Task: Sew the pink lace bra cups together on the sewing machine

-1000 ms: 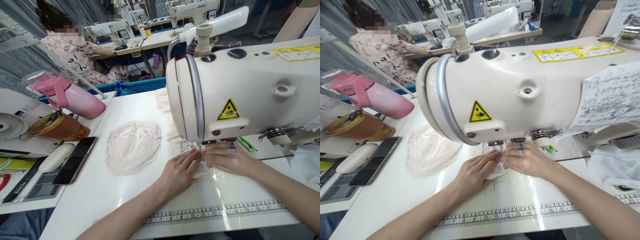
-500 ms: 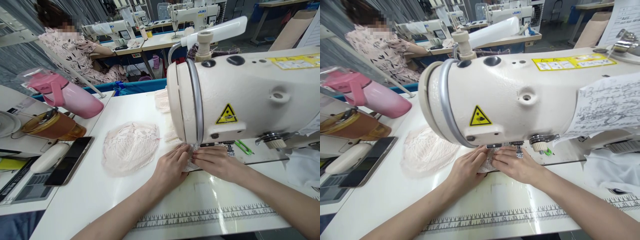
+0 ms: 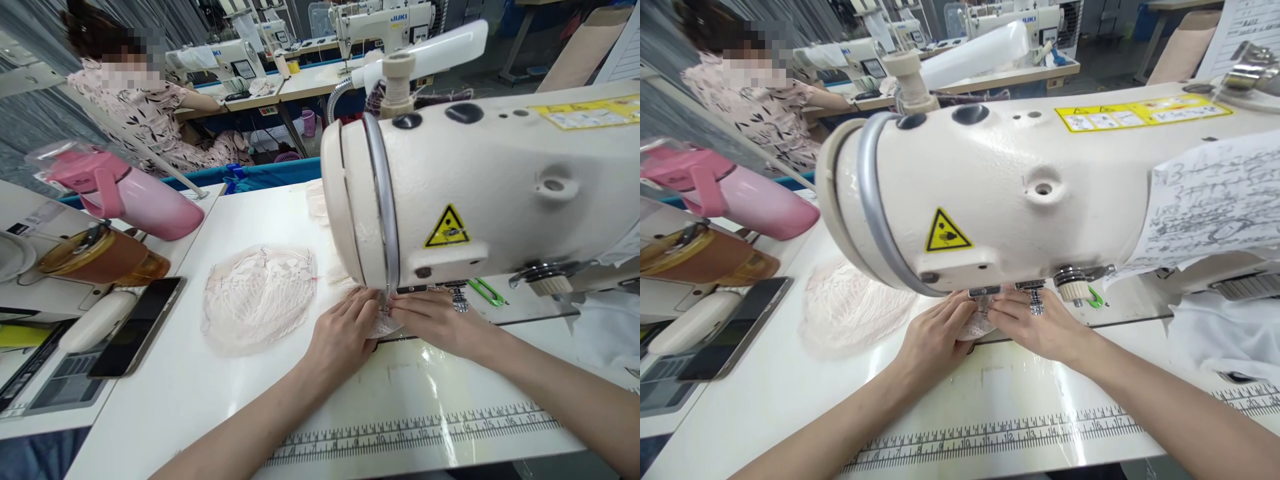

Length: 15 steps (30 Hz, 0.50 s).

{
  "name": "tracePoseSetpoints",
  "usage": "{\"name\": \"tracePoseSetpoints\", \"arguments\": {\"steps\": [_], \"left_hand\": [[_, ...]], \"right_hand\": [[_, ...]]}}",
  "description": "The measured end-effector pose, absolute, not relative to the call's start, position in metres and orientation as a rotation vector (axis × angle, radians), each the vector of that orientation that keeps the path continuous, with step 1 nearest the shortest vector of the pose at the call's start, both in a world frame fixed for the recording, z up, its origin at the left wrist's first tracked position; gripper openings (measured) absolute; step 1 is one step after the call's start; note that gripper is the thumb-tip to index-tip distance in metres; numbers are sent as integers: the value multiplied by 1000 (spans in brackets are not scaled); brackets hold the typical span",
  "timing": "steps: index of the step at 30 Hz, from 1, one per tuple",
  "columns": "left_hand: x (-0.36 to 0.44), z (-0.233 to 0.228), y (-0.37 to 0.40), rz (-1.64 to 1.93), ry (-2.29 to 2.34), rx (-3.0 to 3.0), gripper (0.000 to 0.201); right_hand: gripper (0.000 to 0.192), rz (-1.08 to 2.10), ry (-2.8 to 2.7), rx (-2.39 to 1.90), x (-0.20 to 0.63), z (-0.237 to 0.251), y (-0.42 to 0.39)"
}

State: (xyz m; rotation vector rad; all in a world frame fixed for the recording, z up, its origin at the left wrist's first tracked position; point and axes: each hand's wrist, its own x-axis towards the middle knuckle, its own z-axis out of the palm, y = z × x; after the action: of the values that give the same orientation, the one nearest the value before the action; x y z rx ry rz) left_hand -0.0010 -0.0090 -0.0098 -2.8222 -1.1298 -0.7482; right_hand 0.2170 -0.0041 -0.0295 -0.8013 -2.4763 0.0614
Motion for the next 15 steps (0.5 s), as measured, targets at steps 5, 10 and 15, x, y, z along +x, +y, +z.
{"name": "tracePoseSetpoints", "arguments": {"steps": [5, 10, 15], "left_hand": [[0, -9, -9, -717, -1120, -2827, 34], [-1, -6, -9, -692, -1080, -2835, 36], [1, -6, -8, -702, -1038, -2828, 36]], "right_hand": [[26, 15, -2526, -840, 218, -17, -4], [24, -145, -2511, -912, 221, -15, -7], [30, -1, -2399, -947, 225, -19, -7]]}}
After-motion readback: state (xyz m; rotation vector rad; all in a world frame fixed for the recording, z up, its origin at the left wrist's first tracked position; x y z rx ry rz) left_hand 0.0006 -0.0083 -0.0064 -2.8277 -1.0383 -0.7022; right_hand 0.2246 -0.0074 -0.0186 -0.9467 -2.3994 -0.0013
